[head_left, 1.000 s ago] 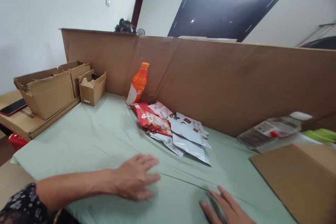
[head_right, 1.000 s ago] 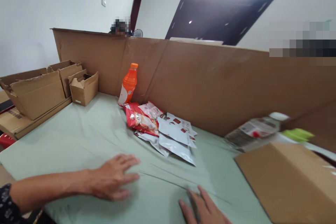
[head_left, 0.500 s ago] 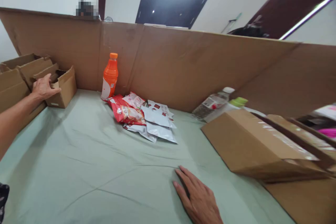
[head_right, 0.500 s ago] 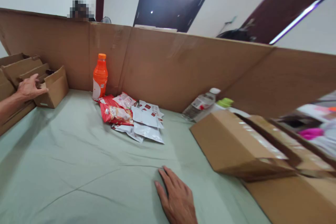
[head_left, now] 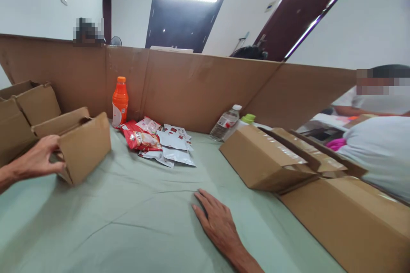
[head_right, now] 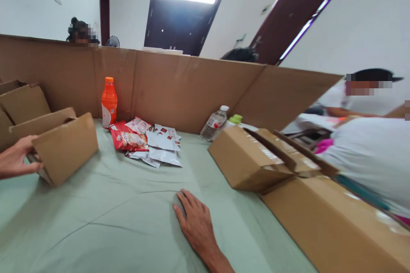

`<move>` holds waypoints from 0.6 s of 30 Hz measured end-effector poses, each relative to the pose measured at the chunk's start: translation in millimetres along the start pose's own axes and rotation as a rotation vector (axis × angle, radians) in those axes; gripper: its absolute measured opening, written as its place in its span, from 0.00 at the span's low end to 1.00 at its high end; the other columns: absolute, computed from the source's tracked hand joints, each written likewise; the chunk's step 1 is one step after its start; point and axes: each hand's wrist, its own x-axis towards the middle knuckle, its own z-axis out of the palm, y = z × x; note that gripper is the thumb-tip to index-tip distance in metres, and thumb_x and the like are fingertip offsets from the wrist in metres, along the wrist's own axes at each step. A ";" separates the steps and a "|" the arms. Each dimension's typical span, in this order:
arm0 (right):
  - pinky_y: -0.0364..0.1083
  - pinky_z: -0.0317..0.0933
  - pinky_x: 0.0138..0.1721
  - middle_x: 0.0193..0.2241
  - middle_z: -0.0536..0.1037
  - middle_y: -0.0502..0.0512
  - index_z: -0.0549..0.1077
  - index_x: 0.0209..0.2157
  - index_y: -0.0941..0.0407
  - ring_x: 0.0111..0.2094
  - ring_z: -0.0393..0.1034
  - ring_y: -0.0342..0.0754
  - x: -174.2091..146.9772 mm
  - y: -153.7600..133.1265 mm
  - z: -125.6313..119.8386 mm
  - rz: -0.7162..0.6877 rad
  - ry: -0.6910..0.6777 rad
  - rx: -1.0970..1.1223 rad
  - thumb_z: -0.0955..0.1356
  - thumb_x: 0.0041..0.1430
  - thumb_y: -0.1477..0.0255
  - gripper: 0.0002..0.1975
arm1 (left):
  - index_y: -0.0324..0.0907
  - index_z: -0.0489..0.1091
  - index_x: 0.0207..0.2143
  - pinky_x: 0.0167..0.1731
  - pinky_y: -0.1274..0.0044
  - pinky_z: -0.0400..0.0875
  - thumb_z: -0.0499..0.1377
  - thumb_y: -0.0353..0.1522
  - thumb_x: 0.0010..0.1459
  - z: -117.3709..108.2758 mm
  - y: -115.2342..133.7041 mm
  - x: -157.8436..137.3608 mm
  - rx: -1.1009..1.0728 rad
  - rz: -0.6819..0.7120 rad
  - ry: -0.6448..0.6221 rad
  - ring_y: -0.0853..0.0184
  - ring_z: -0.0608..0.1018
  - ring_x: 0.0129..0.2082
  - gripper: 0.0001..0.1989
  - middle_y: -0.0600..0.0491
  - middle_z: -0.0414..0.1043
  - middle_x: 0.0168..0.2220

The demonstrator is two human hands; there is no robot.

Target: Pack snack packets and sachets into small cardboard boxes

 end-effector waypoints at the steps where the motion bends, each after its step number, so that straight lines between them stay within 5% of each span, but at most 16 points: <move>1: 0.63 0.65 0.60 0.59 0.79 0.64 0.80 0.52 0.54 0.60 0.73 0.61 1.3 0.5 -0.6 0.019 -0.001 0.039 0.60 0.68 0.58 0.23 | 0.42 0.79 0.36 0.38 0.72 0.81 0.65 0.40 0.49 -1.5 23.9 -8.7 -0.008 0.059 -0.063 0.63 0.79 0.33 0.13 0.56 0.78 0.33; 4: 0.65 0.63 0.62 0.58 0.79 0.65 0.80 0.50 0.55 0.61 0.73 0.63 7.1 -2.3 -8.9 0.109 -0.005 0.239 0.64 0.63 0.55 0.24 | 0.52 0.76 0.55 0.57 0.62 0.78 0.64 0.33 0.48 -5.3 93.0 -31.4 -0.023 0.222 -0.263 0.57 0.81 0.47 0.28 0.52 0.78 0.46; 8: 0.64 0.62 0.64 0.62 0.76 0.67 0.78 0.55 0.55 0.64 0.69 0.64 16.5 -35.1 -36.9 0.237 0.007 0.641 0.66 0.62 0.48 0.30 | 0.49 0.70 0.54 0.69 0.60 0.66 0.64 0.27 0.49 -11.7 151.2 -47.2 -0.116 0.376 -0.383 0.55 0.78 0.56 0.27 0.49 0.76 0.51; 14: 0.58 0.68 0.59 0.63 0.76 0.61 0.74 0.60 0.49 0.63 0.71 0.60 24.9 -125.6 -73.0 0.014 -0.057 1.187 0.61 0.68 0.44 0.30 | 0.39 0.67 0.52 0.76 0.62 0.47 0.68 0.32 0.63 -19.1 163.2 -66.0 0.002 0.488 -0.274 0.58 0.72 0.64 0.18 0.46 0.76 0.51; 18: 0.58 0.70 0.56 0.59 0.79 0.59 0.74 0.59 0.49 0.56 0.76 0.58 10.4 -159.3 -85.5 -0.089 -0.088 1.028 0.70 0.64 0.53 0.26 | 0.40 0.70 0.51 0.73 0.63 0.53 0.59 0.27 0.69 -19.8 157.9 -92.9 0.107 0.456 -0.108 0.61 0.76 0.57 0.09 0.49 0.77 0.47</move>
